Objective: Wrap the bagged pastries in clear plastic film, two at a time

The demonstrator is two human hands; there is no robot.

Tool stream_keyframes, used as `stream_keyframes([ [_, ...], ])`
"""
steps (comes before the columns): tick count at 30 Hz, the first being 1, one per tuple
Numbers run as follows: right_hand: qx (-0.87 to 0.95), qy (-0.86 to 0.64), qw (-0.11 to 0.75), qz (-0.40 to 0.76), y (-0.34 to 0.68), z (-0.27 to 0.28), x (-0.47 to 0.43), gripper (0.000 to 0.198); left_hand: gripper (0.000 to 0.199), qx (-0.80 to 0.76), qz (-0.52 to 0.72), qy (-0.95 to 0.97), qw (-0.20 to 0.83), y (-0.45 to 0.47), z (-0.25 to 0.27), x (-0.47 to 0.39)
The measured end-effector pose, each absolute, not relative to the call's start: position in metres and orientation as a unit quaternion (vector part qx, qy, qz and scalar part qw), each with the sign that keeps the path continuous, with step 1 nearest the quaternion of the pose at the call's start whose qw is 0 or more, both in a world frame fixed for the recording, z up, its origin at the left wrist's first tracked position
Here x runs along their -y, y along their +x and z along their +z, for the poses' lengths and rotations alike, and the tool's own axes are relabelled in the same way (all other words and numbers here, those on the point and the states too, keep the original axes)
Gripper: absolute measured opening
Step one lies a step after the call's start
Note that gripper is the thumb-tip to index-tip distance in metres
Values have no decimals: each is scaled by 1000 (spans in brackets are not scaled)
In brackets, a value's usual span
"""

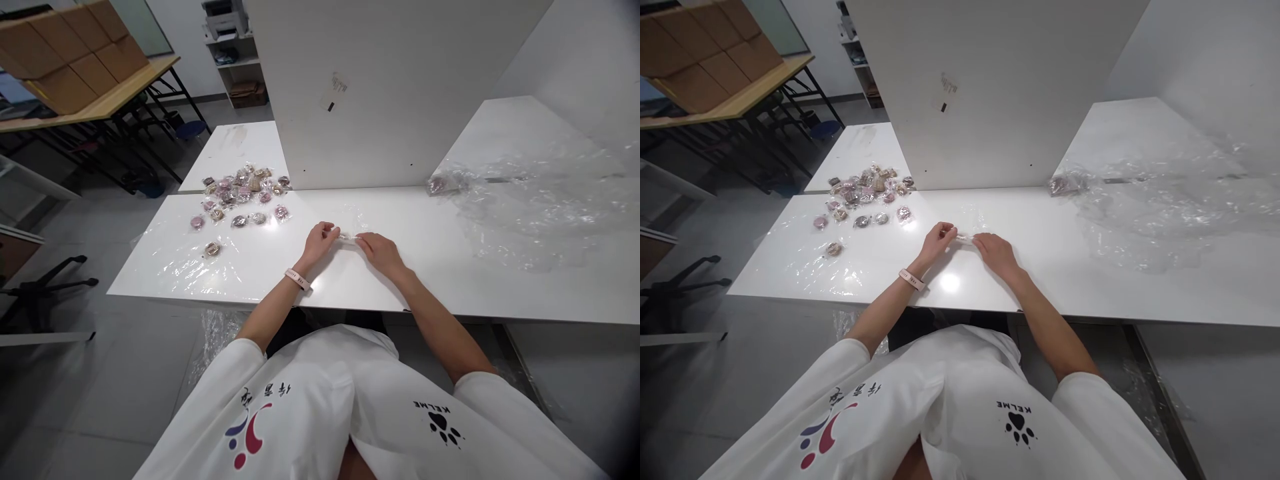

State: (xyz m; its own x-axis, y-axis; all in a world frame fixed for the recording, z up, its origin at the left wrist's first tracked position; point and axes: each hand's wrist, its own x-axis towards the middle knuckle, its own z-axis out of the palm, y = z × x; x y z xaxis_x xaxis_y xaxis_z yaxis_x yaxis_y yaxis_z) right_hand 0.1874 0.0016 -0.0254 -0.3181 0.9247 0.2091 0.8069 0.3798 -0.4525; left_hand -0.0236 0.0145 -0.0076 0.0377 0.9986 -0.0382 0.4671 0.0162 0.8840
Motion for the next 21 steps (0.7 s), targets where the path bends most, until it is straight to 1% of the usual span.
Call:
stream_keyframes([
  [3,747,-594,210,211,198,-18,-38,37,27,-603,382,581,392,-29,-9,-13],
  [6,717,-626,221,212,205,-18,-62,28,19,-616,385,578,371,-30,-11,-13],
  [7,715,-626,229,211,206,-20,-65,28,19,-625,381,577,362,-29,-12,-14],
  [11,765,-549,243,232,200,-28,-51,36,20,-675,347,581,295,-13,-13,-21],
  [14,803,-485,241,248,195,-29,-27,41,25,-700,321,589,246,6,-14,-24],
  [17,791,-495,235,274,192,-25,-7,44,29,-694,321,604,225,21,-17,-24],
  [19,760,-509,241,324,198,-22,-2,40,29,-681,340,606,232,26,-18,-24],
  [20,732,-514,259,365,204,-21,-2,38,28,-677,353,599,242,26,-19,-24],
  [21,686,-523,300,407,215,-19,-7,37,26,-675,365,588,254,26,-20,-25],
])
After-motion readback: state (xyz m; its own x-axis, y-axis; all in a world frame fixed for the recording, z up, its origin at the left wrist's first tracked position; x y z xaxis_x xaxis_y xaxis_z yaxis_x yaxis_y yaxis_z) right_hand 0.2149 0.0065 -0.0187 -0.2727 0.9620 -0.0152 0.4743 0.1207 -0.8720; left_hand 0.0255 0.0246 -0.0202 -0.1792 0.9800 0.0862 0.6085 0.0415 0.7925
